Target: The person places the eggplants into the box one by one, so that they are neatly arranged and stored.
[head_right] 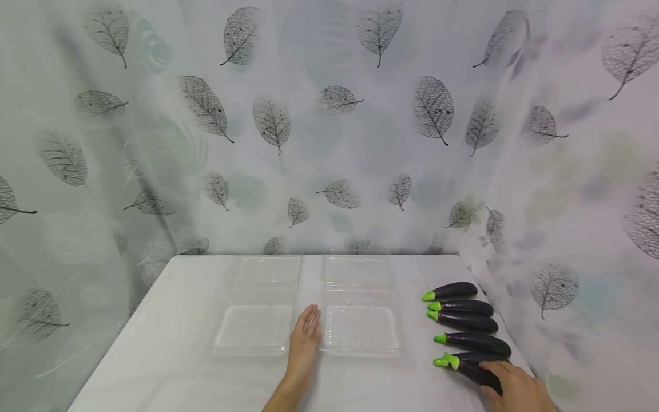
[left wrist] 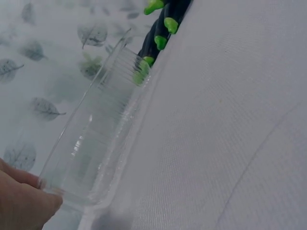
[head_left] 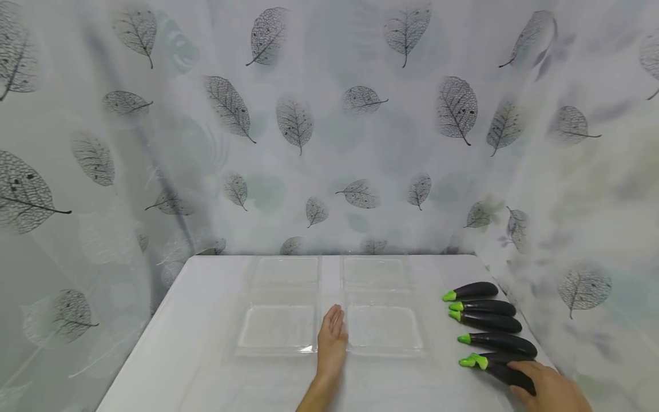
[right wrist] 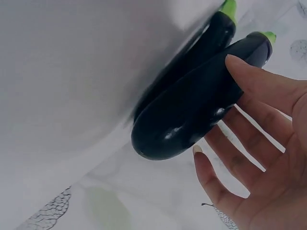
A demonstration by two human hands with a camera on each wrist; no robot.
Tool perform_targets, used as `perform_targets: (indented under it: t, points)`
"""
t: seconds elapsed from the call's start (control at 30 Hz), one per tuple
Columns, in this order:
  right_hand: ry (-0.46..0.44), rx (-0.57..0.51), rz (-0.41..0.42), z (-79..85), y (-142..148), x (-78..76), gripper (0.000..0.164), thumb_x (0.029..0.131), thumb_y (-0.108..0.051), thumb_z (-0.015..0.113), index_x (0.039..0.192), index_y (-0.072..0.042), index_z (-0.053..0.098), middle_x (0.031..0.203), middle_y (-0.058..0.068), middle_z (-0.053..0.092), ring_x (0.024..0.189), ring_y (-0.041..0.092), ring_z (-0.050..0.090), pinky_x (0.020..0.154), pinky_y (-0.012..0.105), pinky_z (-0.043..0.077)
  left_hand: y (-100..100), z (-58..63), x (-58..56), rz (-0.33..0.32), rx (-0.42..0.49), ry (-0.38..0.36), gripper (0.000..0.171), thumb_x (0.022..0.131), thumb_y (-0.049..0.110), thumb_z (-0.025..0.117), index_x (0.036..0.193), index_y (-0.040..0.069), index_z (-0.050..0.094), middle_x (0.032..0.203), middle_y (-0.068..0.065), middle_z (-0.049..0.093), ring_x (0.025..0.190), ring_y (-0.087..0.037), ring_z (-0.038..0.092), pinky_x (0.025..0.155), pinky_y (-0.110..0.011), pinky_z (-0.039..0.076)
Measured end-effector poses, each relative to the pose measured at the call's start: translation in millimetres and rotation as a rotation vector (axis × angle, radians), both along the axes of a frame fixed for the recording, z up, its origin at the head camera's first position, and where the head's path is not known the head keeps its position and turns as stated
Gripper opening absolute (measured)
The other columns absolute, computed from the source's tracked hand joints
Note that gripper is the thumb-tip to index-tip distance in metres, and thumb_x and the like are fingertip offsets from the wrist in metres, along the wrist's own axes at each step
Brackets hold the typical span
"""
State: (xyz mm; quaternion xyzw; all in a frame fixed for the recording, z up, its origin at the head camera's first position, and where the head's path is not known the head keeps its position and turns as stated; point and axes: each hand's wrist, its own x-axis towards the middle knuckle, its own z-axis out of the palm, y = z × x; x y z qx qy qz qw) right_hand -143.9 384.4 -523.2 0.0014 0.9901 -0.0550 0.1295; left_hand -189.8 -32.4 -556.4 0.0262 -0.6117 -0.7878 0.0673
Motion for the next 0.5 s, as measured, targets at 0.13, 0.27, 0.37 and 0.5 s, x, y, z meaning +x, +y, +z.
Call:
perform_targets:
  t: [0.13, 0.27, 0.37, 0.5]
  points:
    - [0.063, -0.051, 0.01, 4.6, -5.0, -2.3, 0.06, 0.081, -0.042, 0.087, 0.124, -0.003, 0.071, 0.115, 0.025, 0.069, 0.097, 0.046, 0.067, 0.078, 0.063, 0.059, 0.7, -0.2, 0.0, 0.001, 0.005, 0.006, 0.055, 0.101, -0.014, 0.043, 0.156, -0.009, 0.032, 0.162, -0.031, 0.032, 0.152, -0.044, 0.03, 0.125, -0.049, 0.028]
    - [0.15, -0.075, 0.007, 11.3, -14.2, -3.1, 0.059, 0.083, -0.04, 0.086, 0.126, -0.003, 0.07, 0.117, 0.028, 0.067, 0.097, 0.049, 0.066, 0.074, 0.062, 0.059, -0.2, -0.3, 0.2, -0.003, 0.002, 0.006, 0.054, 0.103, -0.012, 0.043, 0.156, -0.009, 0.032, 0.163, -0.031, 0.032, 0.153, -0.044, 0.029, 0.125, -0.049, 0.027]
    - [0.223, -0.078, 0.007, 16.5, -22.0, -1.9, 0.057, 0.084, -0.038, 0.086, 0.126, -0.004, 0.07, 0.117, 0.027, 0.067, 0.095, 0.048, 0.066, 0.071, 0.061, 0.059, -0.4, -0.4, 0.0, -0.008, 0.006, 0.002, 0.055, 0.103, -0.011, 0.043, 0.156, -0.009, 0.031, 0.163, -0.031, 0.031, 0.153, -0.044, 0.029, 0.125, -0.05, 0.027]
    - [0.318, -0.095, 0.025, 21.9, -30.2, -2.6, 0.052, 0.084, -0.033, 0.086, 0.126, -0.005, 0.072, 0.117, 0.025, 0.068, 0.095, 0.048, 0.066, 0.072, 0.061, 0.059, -0.6, -0.5, -0.5, -0.015, 0.017, -0.007, 0.056, 0.103, -0.011, 0.043, 0.157, -0.009, 0.029, 0.164, -0.03, 0.03, 0.153, -0.043, 0.029, 0.126, -0.05, 0.027]
